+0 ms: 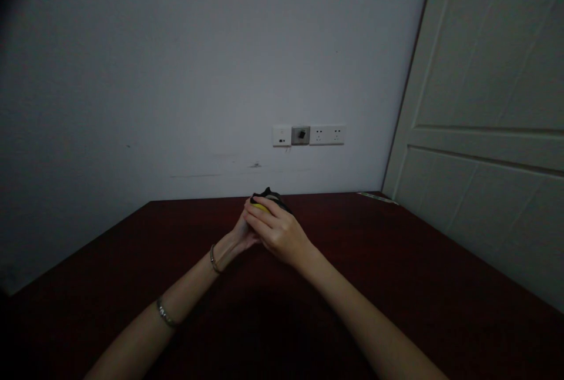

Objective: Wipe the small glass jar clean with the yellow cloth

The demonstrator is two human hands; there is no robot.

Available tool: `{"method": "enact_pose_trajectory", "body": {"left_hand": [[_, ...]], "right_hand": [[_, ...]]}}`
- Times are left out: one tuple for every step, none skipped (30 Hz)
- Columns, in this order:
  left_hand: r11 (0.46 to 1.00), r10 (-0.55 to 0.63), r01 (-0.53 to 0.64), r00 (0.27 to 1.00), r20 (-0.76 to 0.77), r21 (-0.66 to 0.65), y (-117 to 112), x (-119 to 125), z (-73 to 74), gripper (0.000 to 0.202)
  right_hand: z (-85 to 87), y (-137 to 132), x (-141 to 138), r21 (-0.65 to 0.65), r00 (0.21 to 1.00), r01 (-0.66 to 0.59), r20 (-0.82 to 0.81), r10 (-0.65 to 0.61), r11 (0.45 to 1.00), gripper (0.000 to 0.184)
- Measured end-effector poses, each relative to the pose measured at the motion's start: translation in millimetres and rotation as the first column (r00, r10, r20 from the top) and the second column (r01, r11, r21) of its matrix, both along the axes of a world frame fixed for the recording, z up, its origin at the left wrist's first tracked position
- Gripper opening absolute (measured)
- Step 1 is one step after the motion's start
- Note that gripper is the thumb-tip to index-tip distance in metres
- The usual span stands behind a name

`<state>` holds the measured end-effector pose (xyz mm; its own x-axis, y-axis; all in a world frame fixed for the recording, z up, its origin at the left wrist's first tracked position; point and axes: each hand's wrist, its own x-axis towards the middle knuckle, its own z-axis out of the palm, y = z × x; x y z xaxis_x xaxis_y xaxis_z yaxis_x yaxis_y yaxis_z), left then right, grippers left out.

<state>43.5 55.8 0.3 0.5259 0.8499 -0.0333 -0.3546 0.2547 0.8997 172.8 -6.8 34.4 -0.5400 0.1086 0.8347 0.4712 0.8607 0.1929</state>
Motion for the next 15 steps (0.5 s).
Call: {"method": "enact_pose_trajectory", "body": {"left_hand": [[1.0,0.007,-0.007,1.0,0.001,-0.015,-1,1,-0.3,0.055],[0.999,0.012,-0.012,1.0,0.008,-0.031,-2,2,-0.1,0.054],[0.999,0.01,-0.01,1.0,0.013,-0.039,-4,3,0.6,0.054],[0.999,0.001,0.0,1.0,0.011,-0.033,-5,3,1.7,0.055],[1.0,-0.014,0.014,1.0,0.009,-0.023,-6,3,3.0,0.056],[0.999,-0.031,0.031,1.0,0.004,-0.013,-7,3,4.6,0.058],[0.999,-0.049,0.049,0.999,-0.003,-0.005,-8,3,6.2,0.058],[0.998,-0.064,0.064,0.998,-0.009,0.002,-9,3,7.7,0.059],[0.997,-0.078,0.078,0.997,-0.013,0.011,-10,3,9.1,0.059],[0.996,-0.087,0.087,0.996,-0.014,0.019,-11,3,10.4,0.059],[0.995,-0.091,0.092,0.996,-0.013,0.025,-12,3,11.5,0.058],[0.995,-0.094,0.094,0.996,-0.014,0.031,-13,2,12.3,0.057],[0.995,-0.096,0.096,0.995,-0.018,0.038,-13,2,12.8,0.056],[0.994,-0.099,0.1,0.995,-0.025,0.046,-14,2,13.1,0.055],[0.993,-0.103,0.105,0.994,-0.032,0.056,-14,2,13.0,0.055]], "right_hand": [[1.3,1,1,-0.01,1.0,0.006,-0.016,-0.006,1.0,0.037],[2.4,3,3,-0.02,0.999,0.011,-0.042,-0.012,1.0,0.038],[3.4,5,4,-0.032,0.997,0.015,-0.075,-0.017,0.999,0.038],[4.5,7,6,-0.046,0.994,0.016,-0.11,-0.021,0.999,0.038],[5.8,10,7,-0.06,0.989,0.012,-0.144,-0.02,0.998,0.037],[7.4,11,7,-0.074,0.984,0.003,-0.177,-0.016,0.997,0.035],[9.3,13,8,-0.087,0.978,-0.009,-0.209,-0.01,0.996,0.033],[11.5,14,8,-0.098,0.971,-0.021,-0.241,-0.003,0.995,0.031],[13.9,14,8,-0.112,0.963,-0.033,-0.271,0.001,0.993,0.029],[16.4,14,8,-0.129,0.953,-0.043,-0.304,0.002,0.991,0.027],[18.8,14,8,-0.154,0.942,-0.053,-0.334,-0.002,0.987,0.025],[20.9,14,9,-0.185,0.932,-0.063,-0.363,-0.009,0.981,0.023],[22.6,13,10,-0.224,0.921,-0.074,-0.389,-0.02,0.972,0.021],[24.0,13,11,-0.27,0.909,-0.087,-0.415,-0.035,0.959,0.02],[24.9,12,13,-0.319,0.895,-0.1,-0.442,-0.055,0.942,0.019]]}}
